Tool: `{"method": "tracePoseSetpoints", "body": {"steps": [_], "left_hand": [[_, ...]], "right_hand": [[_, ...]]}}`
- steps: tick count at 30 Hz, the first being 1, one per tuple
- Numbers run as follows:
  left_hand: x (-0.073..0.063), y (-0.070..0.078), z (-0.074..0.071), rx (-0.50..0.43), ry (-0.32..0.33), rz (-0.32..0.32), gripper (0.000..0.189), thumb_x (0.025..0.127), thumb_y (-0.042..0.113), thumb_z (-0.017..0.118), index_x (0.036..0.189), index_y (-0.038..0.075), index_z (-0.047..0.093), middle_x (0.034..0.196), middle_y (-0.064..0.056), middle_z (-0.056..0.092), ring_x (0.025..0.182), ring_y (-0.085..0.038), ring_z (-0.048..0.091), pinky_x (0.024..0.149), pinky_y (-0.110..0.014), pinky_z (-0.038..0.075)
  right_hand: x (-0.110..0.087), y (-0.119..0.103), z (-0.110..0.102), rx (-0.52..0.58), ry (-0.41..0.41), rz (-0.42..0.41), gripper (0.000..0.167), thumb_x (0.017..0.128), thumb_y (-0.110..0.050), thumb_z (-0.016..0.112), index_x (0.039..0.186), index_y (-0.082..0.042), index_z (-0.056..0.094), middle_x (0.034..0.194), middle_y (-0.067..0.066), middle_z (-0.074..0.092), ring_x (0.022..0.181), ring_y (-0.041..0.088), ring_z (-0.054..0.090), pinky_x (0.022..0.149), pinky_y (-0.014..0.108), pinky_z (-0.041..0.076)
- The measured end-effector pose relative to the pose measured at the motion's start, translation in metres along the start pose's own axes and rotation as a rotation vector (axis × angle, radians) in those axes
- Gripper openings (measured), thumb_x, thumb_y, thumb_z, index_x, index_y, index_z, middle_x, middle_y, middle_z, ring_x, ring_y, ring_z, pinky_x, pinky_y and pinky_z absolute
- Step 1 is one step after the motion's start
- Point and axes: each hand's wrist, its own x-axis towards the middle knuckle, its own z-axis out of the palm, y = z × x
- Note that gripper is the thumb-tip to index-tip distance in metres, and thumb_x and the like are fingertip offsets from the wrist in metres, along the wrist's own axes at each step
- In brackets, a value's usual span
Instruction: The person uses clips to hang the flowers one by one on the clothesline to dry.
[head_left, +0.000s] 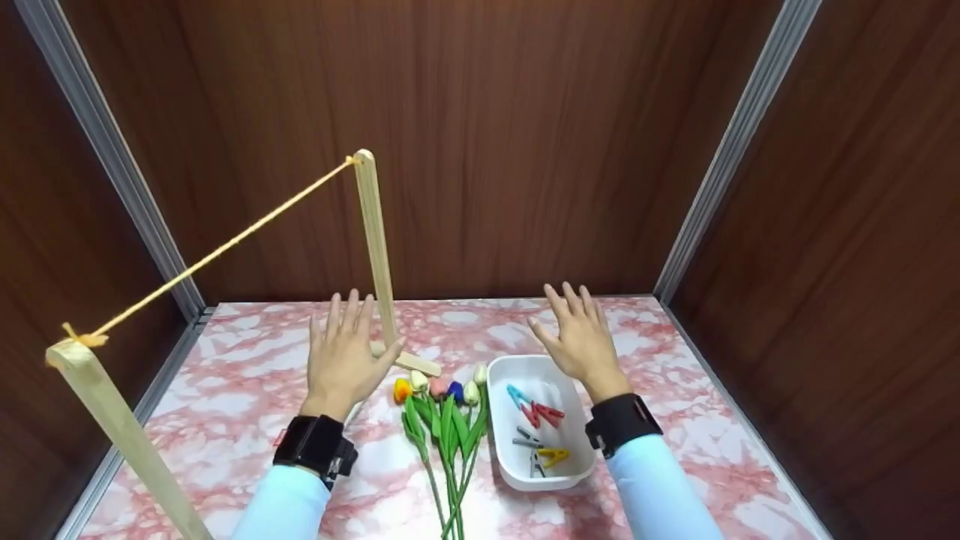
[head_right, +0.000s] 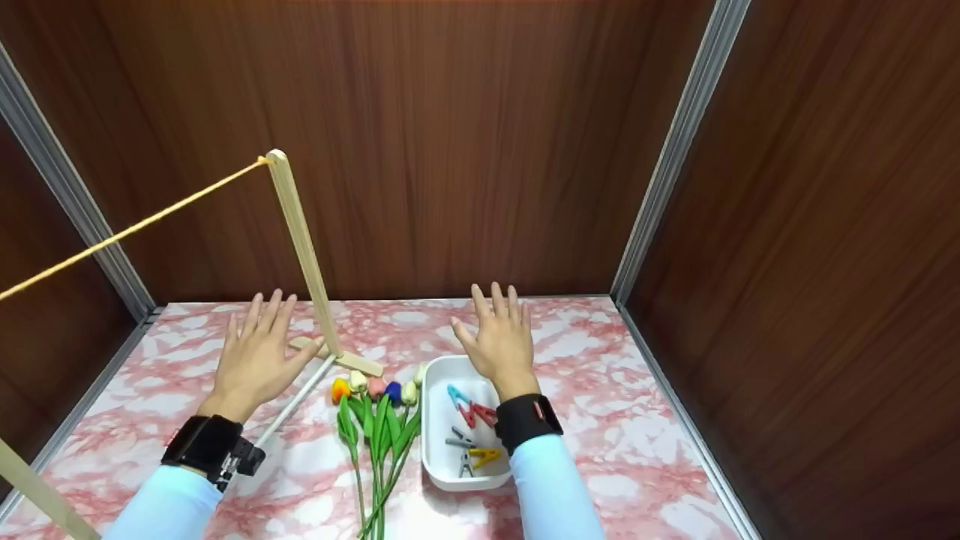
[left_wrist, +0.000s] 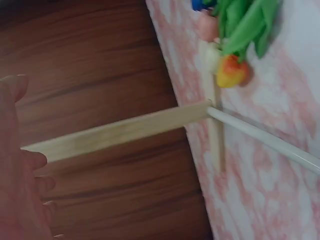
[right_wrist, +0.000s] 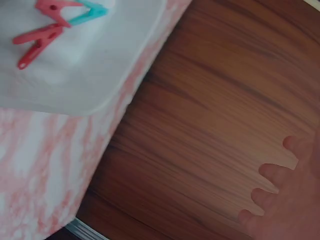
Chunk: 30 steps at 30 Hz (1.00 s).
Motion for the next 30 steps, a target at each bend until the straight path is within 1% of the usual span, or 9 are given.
{"method": "tracePoseSetpoints", "body": {"steps": [6,9,11,13,15,16,20,26,30], "left_hand": [[-0.007,0.034,-0.009,-0.085,0.065,0.038,0.09,0.101,0.056,0.061,0.165,0.002,0.029,0.172,-0.019,0.022,0.159,-0.039,0.01,0.127,-0.06,0.003],[-0.014,0.051,-0.005,-0.206,0.126,0.052,0.082,0.1,0.045,0.07,0.16,-0.001,0.038,0.166,-0.022,0.033,0.155,-0.042,0.026,0.126,-0.059,0.017],[-0.019,0.06,0.0,-0.328,0.176,0.055,0.07,0.097,0.033,0.077,0.152,-0.002,0.051,0.156,-0.024,0.049,0.145,-0.043,0.044,0.121,-0.056,0.033],[-0.024,0.067,0.009,-0.457,0.223,0.049,0.054,0.092,0.02,0.082,0.138,-0.002,0.064,0.139,-0.023,0.064,0.127,-0.042,0.061,0.109,-0.054,0.049],[-0.029,0.07,0.019,-0.556,0.255,0.025,0.037,0.089,0.011,0.082,0.122,-0.002,0.073,0.115,-0.019,0.074,0.106,-0.039,0.071,0.094,-0.05,0.058],[-0.031,0.07,0.024,-0.586,0.261,0.006,0.03,0.088,0.009,0.082,0.116,-0.001,0.075,0.106,-0.016,0.075,0.098,-0.036,0.072,0.089,-0.048,0.06],[-0.042,0.065,0.048,-0.671,0.258,-0.079,0.014,0.088,0.002,0.079,0.101,0.001,0.077,0.088,-0.01,0.075,0.081,-0.026,0.071,0.076,-0.044,0.061],[-0.069,0.058,0.082,-0.711,0.167,-0.197,0.009,0.088,0.001,0.078,0.097,0.002,0.077,0.083,-0.003,0.073,0.076,-0.018,0.068,0.074,-0.038,0.061],[-0.08,0.053,0.097,-0.705,0.123,-0.261,0.009,0.087,0.002,0.078,0.096,0.001,0.078,0.083,-0.002,0.073,0.077,-0.018,0.069,0.076,-0.04,0.061]], "right_hand": [[-0.004,-0.006,-0.008,0.056,0.067,-0.034,0.064,0.106,-0.04,0.062,0.156,-0.004,0.049,0.159,0.025,0.045,0.152,0.046,0.031,0.124,0.063,0.021],[-0.005,-0.005,-0.006,0.08,0.099,-0.048,0.056,0.104,-0.034,0.068,0.147,0.0,0.058,0.147,0.026,0.057,0.141,0.045,0.048,0.119,0.061,0.034],[-0.007,-0.002,-0.002,0.099,0.113,-0.043,0.048,0.102,-0.03,0.071,0.138,0.001,0.065,0.136,0.025,0.064,0.13,0.044,0.058,0.112,0.058,0.044],[-0.008,0.001,0.004,0.114,0.111,-0.028,0.039,0.101,-0.026,0.073,0.129,0.001,0.069,0.126,0.024,0.069,0.118,0.042,0.066,0.103,0.055,0.052],[-0.01,0.004,0.01,0.128,0.09,-0.008,0.031,0.1,-0.023,0.073,0.12,0.001,0.072,0.116,0.022,0.073,0.106,0.04,0.07,0.093,0.054,0.057],[-0.011,0.005,0.014,0.129,0.072,0.0,0.028,0.1,-0.022,0.073,0.117,0.001,0.073,0.113,0.02,0.074,0.103,0.039,0.071,0.09,0.053,0.058],[-0.017,0.01,0.03,0.136,-0.015,0.019,0.021,0.098,-0.016,0.072,0.108,0.002,0.074,0.102,0.017,0.075,0.094,0.035,0.072,0.084,0.051,0.059],[-0.033,0.021,0.055,0.141,-0.206,0.094,0.014,0.097,-0.013,0.075,0.105,-0.001,0.075,0.095,0.009,0.072,0.085,0.024,0.068,0.081,0.045,0.059],[-0.039,0.026,0.066,0.13,-0.249,0.086,0.011,0.094,-0.01,0.076,0.101,-0.001,0.074,0.088,0.005,0.069,0.079,0.021,0.064,0.078,0.044,0.057]]}}
